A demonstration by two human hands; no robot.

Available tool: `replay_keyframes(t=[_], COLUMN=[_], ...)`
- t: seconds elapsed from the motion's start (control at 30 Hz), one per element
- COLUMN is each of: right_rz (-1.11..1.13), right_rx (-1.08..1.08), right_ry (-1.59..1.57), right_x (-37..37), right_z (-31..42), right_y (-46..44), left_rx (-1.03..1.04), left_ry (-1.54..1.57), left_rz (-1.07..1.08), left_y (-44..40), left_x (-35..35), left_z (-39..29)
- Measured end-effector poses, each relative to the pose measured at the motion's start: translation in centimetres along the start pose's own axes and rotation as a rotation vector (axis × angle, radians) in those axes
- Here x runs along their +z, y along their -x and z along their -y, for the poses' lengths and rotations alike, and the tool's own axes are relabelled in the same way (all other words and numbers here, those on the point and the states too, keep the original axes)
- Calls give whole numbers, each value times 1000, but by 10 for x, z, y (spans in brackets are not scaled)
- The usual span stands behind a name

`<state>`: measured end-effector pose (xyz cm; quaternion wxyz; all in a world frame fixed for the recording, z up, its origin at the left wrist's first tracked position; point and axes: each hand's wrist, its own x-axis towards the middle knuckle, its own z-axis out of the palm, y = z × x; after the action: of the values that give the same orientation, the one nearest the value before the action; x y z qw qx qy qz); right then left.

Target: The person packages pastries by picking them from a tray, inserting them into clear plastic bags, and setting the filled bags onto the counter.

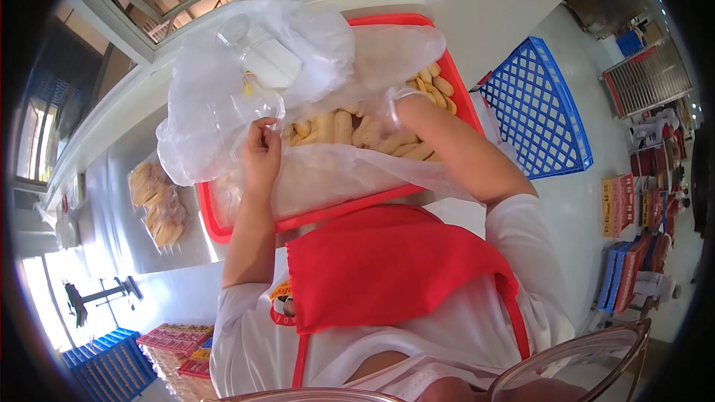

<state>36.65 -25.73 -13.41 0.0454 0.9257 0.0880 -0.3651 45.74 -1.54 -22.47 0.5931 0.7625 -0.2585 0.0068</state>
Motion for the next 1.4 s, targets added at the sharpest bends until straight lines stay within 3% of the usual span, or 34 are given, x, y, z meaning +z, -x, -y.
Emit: replay_keyframes(t=[0.07, 0.13, 0.23, 0.33, 0.43, 0.53, 0.63, 0.7, 0.73, 0.77, 0.8, 0.83, 1.0, 1.2, 1.3, 1.4], right_rz=[97, 51, -652, -689, -801, -723, -634, -556, -660, -842, -599, -717, -482, -375, -594, -878], right_rx=[75, 139, 71, -2, -3, -34, -12, -137, -209, -195, -132, -92, 51, 113, -11, -61], right_ry=[-14, -32, -152, 146, 77, 96, -505, -1840, -1200, -576, -392, -422, -345, -530, -572, -332], right_x=[-1, 7, 53, 98, 128, 130, 97, 100, 112, 124, 96, 103, 94, 80, 109, 121], right_z=[-9, -18, -35, -40, -34, -33, -24, -10, -19, -28, -20, -20, -14, 2, 0, 4], right_y=[8, 14, 24, 12, 2, 6, 22, 6, -11, -28, 0, -3, 10, 37, 6, 8], left_rx=[-12, -12, -2, -16, -32, -39, -46, -7, -88, 3, 95, 174, -24, 45, -16, 16], left_ry=[21, 45, 97, 119, 109, 99, -86, -127, -137, -165, -192, -184, 47, 18, 32, 74], left_rz=[-28, -20, -7, 14, 34, 41, 50, 49, 69, 79, 85, 36, 73, 48, 63, 85], left_y=[0, 0, -1, 0, -2, 0, 0, -2, -2, -4, -6, -7, -1, 1, 1, 1], left_x=[1, 0, 1, 4, 6, 6, 1, -2, -5, -10, -16, -11, -7, -6, -7, -6], left_z=[-4, -3, 0, 0, 4, 12, 2, 19, 33, 48, 64, 55, 17, 20, 13, 16])
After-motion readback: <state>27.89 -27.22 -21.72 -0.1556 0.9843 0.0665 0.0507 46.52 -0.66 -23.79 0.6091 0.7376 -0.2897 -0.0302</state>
